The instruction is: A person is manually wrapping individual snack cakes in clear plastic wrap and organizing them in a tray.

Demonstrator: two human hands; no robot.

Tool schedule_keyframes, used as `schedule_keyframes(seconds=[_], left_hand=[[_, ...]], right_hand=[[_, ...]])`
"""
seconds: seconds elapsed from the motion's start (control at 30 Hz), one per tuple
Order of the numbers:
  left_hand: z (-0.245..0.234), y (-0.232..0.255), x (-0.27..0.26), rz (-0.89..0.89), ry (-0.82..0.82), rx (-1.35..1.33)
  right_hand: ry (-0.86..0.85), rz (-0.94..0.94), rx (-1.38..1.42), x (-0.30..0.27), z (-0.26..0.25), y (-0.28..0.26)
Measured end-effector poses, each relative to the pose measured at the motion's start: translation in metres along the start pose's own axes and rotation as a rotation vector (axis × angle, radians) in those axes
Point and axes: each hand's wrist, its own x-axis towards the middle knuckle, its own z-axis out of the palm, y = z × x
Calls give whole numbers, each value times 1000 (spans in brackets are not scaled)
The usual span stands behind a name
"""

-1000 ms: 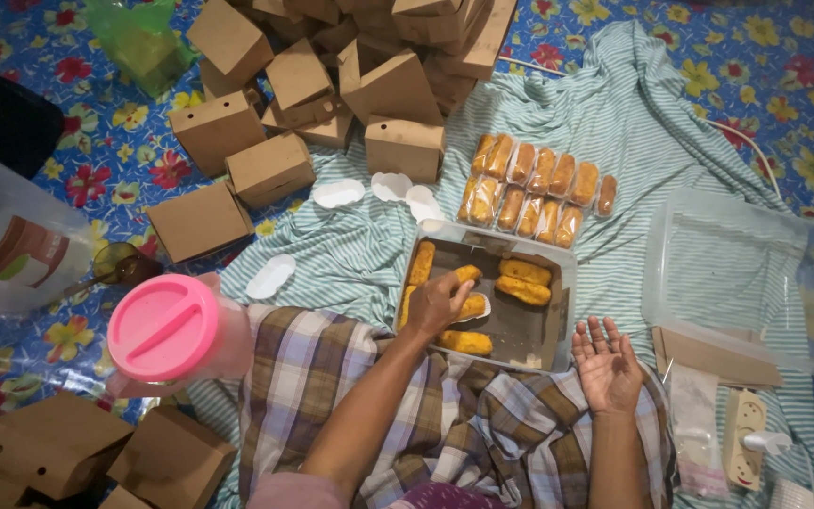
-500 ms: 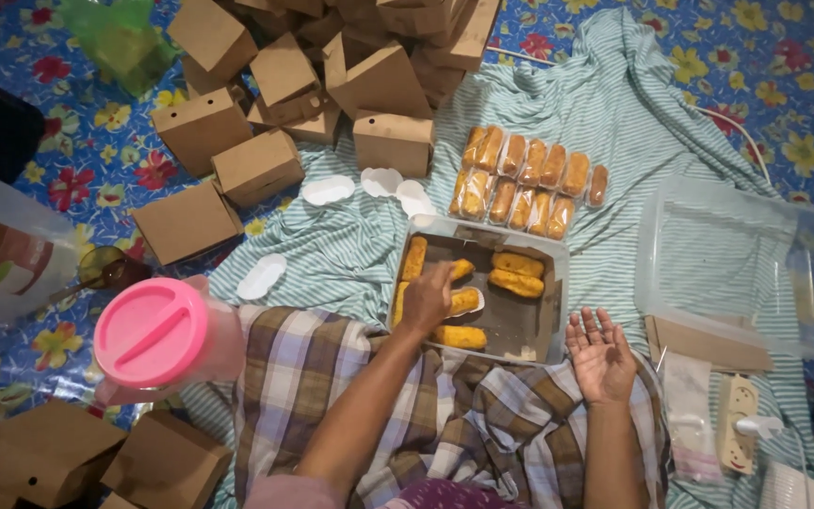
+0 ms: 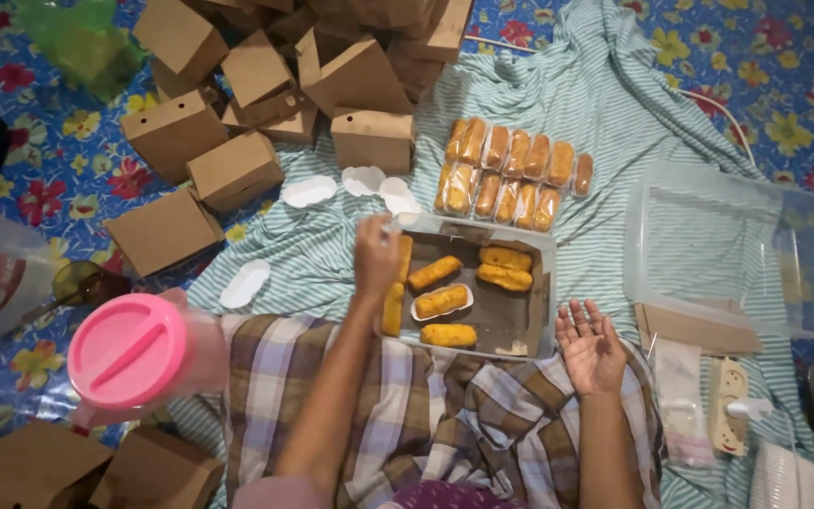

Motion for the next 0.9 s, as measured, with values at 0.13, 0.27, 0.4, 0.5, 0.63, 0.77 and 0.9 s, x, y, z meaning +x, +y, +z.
schedule_keyframes(seconds=[0.13, 0.27, 0.4, 0.5, 0.63, 0.77, 0.9], left_hand=[[8, -72, 44, -61, 109, 68], [27, -141, 72, -190, 32, 143], [45, -177, 83, -286, -118, 259], [60, -214, 91, -446, -233, 257], [55, -233, 87, -414, -284, 293], [27, -211, 86, -480, -189, 267], [4, -172, 74, -511, -47, 98]], right_hand=[[12, 4, 13, 0, 4, 0], [37, 9, 1, 0, 9, -1], [28, 15, 4, 2, 5, -1], [16, 11, 34, 3, 4, 0], [2, 14, 40, 2, 6, -2], [-12, 14, 56, 1, 7, -2], [-17, 10, 37, 0, 6, -1]])
